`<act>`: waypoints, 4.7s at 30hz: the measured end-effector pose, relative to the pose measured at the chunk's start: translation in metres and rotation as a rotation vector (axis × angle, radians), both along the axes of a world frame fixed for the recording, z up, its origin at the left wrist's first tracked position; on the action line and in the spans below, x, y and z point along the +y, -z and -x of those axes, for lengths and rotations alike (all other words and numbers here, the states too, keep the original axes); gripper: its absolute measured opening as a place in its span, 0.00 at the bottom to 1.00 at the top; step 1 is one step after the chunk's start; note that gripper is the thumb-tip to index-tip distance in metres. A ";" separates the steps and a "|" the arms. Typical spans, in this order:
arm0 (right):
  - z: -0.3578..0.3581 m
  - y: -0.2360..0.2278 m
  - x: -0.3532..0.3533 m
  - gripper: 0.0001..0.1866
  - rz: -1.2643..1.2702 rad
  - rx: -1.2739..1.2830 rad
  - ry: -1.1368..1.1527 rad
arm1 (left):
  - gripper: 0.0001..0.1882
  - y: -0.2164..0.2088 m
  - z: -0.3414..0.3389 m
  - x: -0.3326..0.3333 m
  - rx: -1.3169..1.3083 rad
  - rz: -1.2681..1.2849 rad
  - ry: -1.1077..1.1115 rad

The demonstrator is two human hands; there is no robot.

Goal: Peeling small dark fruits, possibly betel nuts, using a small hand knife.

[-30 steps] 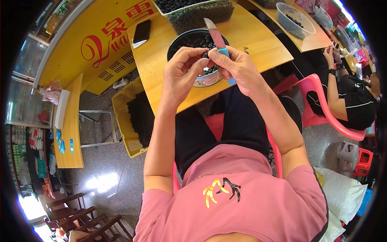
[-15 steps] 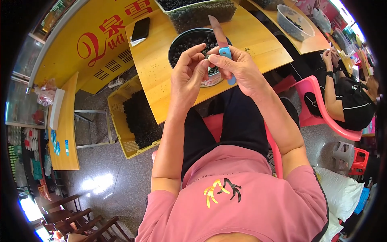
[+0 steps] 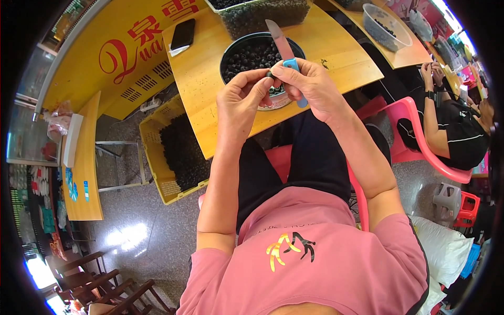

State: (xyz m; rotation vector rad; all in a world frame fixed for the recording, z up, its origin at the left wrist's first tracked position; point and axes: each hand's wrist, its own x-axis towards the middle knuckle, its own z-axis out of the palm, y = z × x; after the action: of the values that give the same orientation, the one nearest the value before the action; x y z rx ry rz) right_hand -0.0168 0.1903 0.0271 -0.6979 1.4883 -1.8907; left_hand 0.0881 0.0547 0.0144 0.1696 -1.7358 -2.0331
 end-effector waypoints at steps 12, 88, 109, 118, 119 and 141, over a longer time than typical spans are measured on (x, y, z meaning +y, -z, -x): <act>-0.001 0.000 0.000 0.10 0.000 0.115 0.037 | 0.09 0.005 0.002 -0.003 0.010 -0.022 -0.012; 0.006 -0.003 0.002 0.11 -0.060 0.201 0.070 | 0.09 0.003 0.031 -0.033 -0.023 0.488 0.148; 0.014 -0.001 -0.001 0.10 -0.027 0.067 0.062 | 0.08 0.019 0.037 -0.007 0.194 0.311 -0.165; 0.009 -0.007 -0.004 0.10 -0.003 0.121 0.081 | 0.09 0.017 0.030 -0.004 0.276 0.460 -0.277; 0.007 -0.007 -0.005 0.10 -0.003 0.121 0.081 | 0.09 0.014 0.028 -0.003 0.284 0.573 -0.329; 0.005 -0.007 0.005 0.12 -0.050 0.221 0.086 | 0.10 0.013 0.023 0.001 0.194 0.106 -0.114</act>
State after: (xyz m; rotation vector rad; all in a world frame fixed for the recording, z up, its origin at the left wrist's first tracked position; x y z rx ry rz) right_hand -0.0219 0.1957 0.0343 -0.8544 1.7209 -1.8817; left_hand 0.0648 0.0556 0.0010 0.0358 -1.6687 -1.8080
